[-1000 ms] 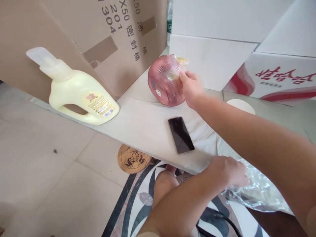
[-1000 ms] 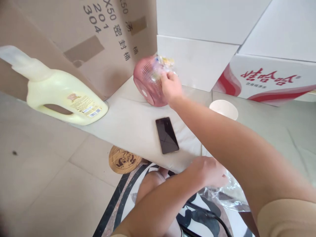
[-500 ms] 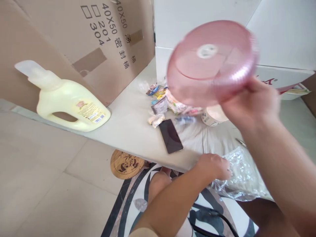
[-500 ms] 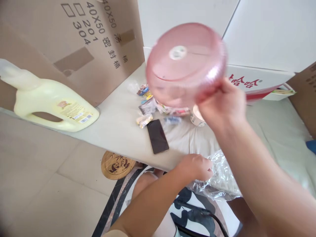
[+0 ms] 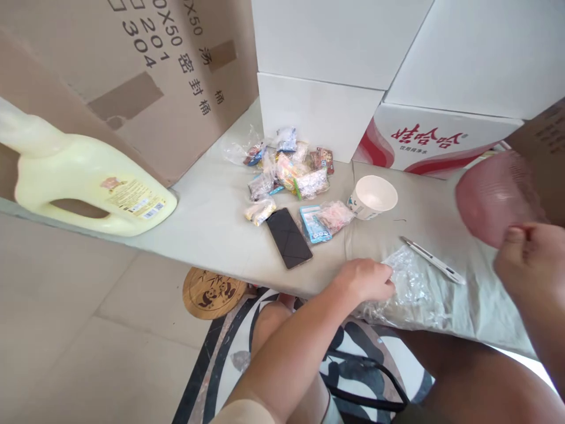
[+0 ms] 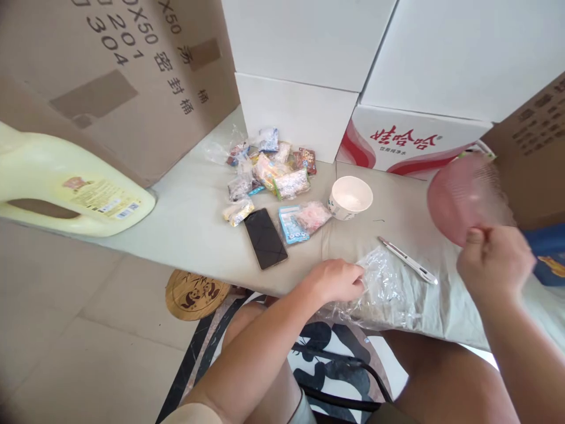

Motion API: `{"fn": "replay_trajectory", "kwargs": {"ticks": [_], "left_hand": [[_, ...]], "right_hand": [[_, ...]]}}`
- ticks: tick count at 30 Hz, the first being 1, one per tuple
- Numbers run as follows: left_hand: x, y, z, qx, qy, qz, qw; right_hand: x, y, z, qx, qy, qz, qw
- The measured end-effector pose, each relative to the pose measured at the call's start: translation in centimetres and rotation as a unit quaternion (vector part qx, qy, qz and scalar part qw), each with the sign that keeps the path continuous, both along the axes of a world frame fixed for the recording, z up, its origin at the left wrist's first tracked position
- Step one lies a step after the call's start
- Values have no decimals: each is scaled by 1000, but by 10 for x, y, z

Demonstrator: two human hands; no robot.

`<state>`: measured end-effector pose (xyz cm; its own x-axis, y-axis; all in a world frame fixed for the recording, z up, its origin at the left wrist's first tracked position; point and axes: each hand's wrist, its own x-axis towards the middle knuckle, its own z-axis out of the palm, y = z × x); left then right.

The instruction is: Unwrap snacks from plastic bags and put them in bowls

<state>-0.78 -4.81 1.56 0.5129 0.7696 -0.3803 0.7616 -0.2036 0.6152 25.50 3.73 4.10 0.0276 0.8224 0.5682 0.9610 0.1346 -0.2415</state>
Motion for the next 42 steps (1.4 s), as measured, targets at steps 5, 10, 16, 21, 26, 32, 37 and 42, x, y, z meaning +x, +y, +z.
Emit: {"fn": "replay_trajectory", "kwargs": {"ticks": [5,10,16,21,26,32,37,42], "left_hand": [[5,9,-5,19,-48,65,997],[3,20,-8,46,-119,112,986],[-1,33,-9,-23,-290,194,937],[-3,46,-13,-86,-368,260,889],[-15,46,-11,6,-314,315,896],[-10,1,-7,340,-85,264,899],[-7,-11,-7,358,15,54,932],[-28,5,-14,372,-2,137,918]], "right_hand": [[18,19,-42,-66,-54,-41,996],[3,5,-50,-9,-81,-11,997],[-34,-54,-37,-50,51,378,923],[-35,-85,-56,-226,13,491,841],[-25,-87,-71,-280,-15,454,845],[-32,-82,-64,-254,-13,415,874],[-35,-76,-63,-223,3,364,904],[-22,-67,-68,-189,37,342,920]]}}
